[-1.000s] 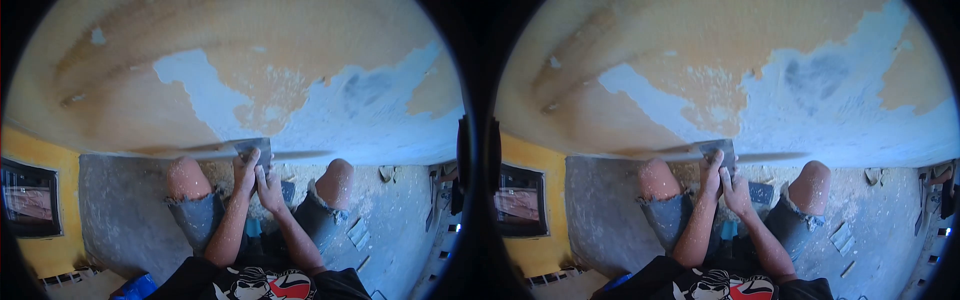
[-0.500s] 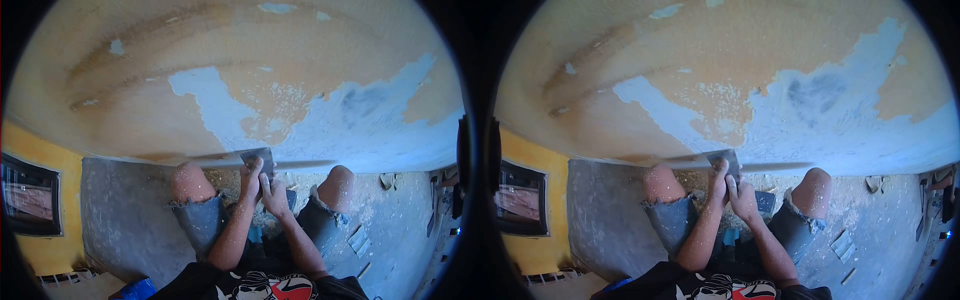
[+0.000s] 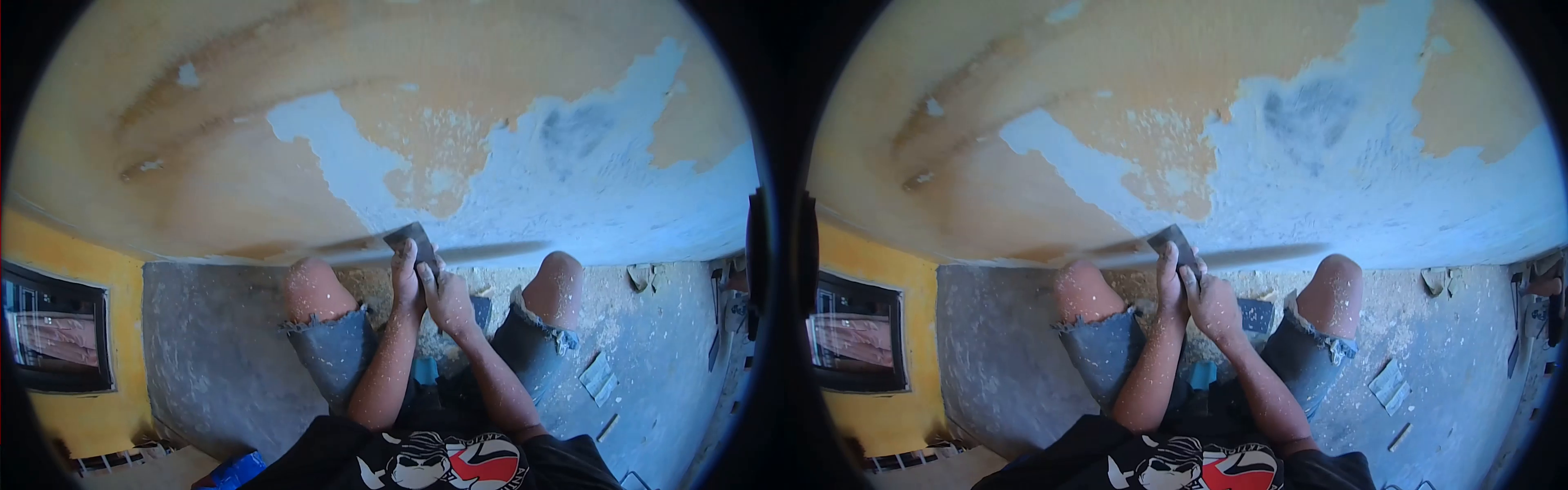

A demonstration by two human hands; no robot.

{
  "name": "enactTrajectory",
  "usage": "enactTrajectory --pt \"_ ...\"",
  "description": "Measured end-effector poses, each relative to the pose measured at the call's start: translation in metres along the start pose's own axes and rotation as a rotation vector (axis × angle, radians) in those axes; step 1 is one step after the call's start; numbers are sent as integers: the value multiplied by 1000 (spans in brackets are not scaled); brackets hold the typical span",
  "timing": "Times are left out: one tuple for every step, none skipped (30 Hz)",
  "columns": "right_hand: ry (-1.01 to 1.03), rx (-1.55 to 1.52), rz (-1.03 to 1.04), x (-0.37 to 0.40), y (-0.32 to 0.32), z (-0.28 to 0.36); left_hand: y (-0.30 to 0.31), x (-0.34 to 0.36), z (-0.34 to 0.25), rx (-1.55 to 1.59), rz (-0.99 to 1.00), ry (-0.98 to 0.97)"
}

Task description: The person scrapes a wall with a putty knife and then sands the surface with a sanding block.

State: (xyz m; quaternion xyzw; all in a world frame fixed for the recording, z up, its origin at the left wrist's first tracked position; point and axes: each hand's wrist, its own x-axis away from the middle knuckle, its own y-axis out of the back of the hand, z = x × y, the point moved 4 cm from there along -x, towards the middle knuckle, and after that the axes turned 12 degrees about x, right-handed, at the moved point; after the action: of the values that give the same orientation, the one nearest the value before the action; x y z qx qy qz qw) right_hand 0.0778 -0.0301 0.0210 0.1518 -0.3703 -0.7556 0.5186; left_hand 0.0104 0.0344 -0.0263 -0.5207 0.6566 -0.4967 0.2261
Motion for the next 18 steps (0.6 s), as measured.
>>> enactTrajectory --pt "-8 3 -47 -2 5 8 -9 -4 -4 14 36 -46" --pt "-13 6 -55 -8 10 8 -10 -4 -6 18 52 -39" --pt "-8 52 35 -12 15 13 -3 -9 -5 77 43 32" --pt "-2 94 139 -6 13 14 0 -7 -4 139 21 96" --pt "20 62 162 -6 12 14 -2 -2 -5 157 -43 46" --pt "24 61 152 -6 8 9 -3 -3 -2 155 -33 46" --pt "17 -33 66 -1 0 -2 2 1 1 13 -57 35" --pt "15 -125 -29 3 -3 -14 1 4 6 -126 -71 21" --pt "-1 -182 -14 7 -4 -24 -2 8 13 -147 -55 87" --pt "5 -182 -38 6 -5 -32 -10 12 17 -191 -90 51" --pt "-41 -203 23 6 -10 -42 -9 9 19 -177 -71 58" --pt "-85 -223 89 4 -11 -43 -13 7 20 -162 -57 64" --pt "-88 -225 55 4 -10 -40 -14 5 19 -162 -52 66" --pt "-86 -226 55 0 -13 -37 -14 4 17 -184 -47 46" --pt "-35 -282 -20 -4 -15 -35 -13 3 14 -206 -46 27" --pt "-4 -340 -75 2 -16 -32 -10 5 12 -211 -74 37" --pt "-40 -309 13 3 -18 -35 -7 6 13 -231 -78 57" --pt "-57 -307 25 5 -17 -37 -7 4 14 -248 -57 70"
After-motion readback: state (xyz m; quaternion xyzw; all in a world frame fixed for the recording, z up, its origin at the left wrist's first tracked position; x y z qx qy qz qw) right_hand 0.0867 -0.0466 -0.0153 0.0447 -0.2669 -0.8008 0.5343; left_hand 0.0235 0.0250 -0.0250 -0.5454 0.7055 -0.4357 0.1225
